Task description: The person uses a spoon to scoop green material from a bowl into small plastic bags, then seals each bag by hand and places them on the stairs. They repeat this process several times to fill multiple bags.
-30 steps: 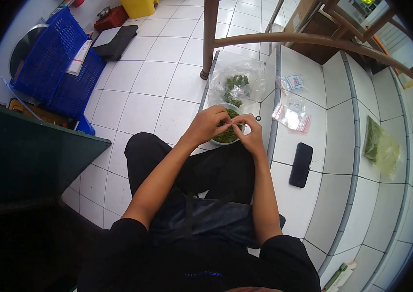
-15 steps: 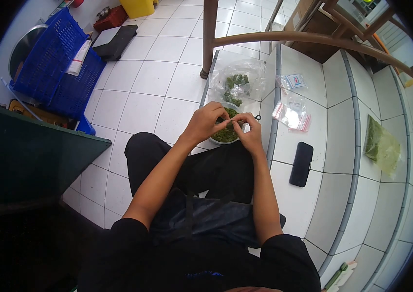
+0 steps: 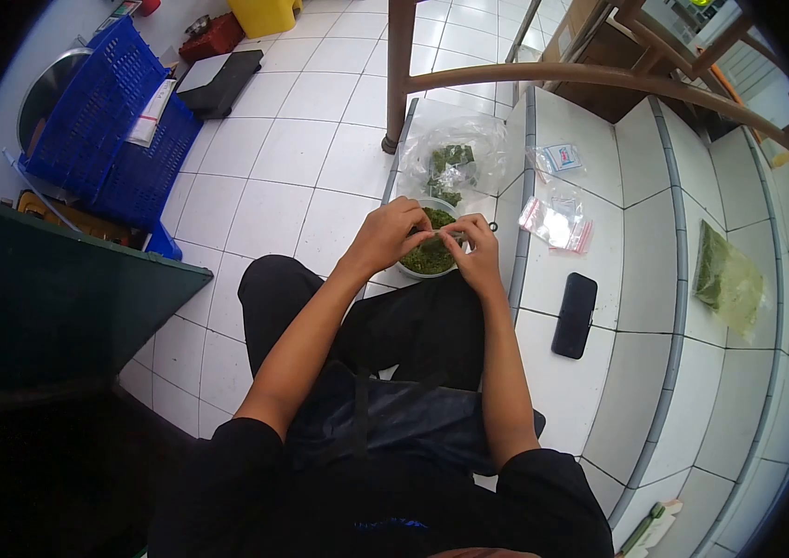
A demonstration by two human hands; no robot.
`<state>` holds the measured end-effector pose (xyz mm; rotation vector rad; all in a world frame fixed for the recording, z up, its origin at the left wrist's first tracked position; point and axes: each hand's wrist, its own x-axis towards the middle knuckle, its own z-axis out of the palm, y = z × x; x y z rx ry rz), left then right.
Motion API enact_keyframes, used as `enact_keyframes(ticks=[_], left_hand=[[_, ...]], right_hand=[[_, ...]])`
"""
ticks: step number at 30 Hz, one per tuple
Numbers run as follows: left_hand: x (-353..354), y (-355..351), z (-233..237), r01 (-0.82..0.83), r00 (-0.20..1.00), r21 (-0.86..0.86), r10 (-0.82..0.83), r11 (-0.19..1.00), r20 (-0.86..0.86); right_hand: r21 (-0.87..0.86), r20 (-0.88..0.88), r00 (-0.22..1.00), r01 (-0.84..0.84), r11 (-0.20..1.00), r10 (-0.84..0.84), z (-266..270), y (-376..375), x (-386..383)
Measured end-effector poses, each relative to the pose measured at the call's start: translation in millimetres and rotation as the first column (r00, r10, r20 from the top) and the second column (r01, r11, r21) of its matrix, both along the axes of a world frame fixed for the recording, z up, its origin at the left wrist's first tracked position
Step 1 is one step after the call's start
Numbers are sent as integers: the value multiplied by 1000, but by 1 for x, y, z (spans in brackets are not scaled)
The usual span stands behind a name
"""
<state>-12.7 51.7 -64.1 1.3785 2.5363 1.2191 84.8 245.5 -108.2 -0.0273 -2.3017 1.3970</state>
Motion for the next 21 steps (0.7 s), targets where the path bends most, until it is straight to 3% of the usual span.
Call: enact_keyframes(ticks=[2,4,5,7,9,11,12,13,15,17,19,20,21], left_hand=[[-6,-1,-6,23,999,-55,-25,998,-26],[-8,-5,-8,45,997,-109,-51,993,-51],[-8,-9,-9,27,1000,-155,-25,988,15],[-7,-12,-8,11,997,-199,5,980,81],[-8,-15,-6,-93,975,-228,135,969,176],[-12,-17,-7,-99,970,-226,145,969,197],[-13,-18,-8,-105,975,-224,145,969,170],[-14,-19,-8,-112,979,-222,146,969,143],[-14,-19,-9,-91,975,-283,144,955,172],[-15,-19,-10,-61,971,-339,135,939,199],[-13,-18,-13,24,960,-349,76,937,270],[-13,-18,-15,40,960,-340,58,939,273],[-12,-17,-14,33,971,-334,49,942,234]], right_hand=[[58,5,1000,15,998,-15,-5,4,-1],[-129,248,960,-102,986,132,-2,4,3],[-123,243,961,-101,987,129,-2,5,3],[-291,398,863,-203,935,311,-18,10,3],[-277,347,891,-200,940,292,-22,12,0],[-557,321,930,33,830,178,-11,14,-2],[-626,149,984,20,779,94,-10,11,-8],[-625,149,985,22,780,91,-7,9,-7],[-675,139,987,152,722,-77,2,5,-4],[-613,219,973,196,766,-73,-15,16,-4],[-350,155,952,303,886,-264,-8,19,-6],[-210,130,915,401,892,-381,-5,21,-1],[-200,130,909,416,887,-397,-2,22,2]])
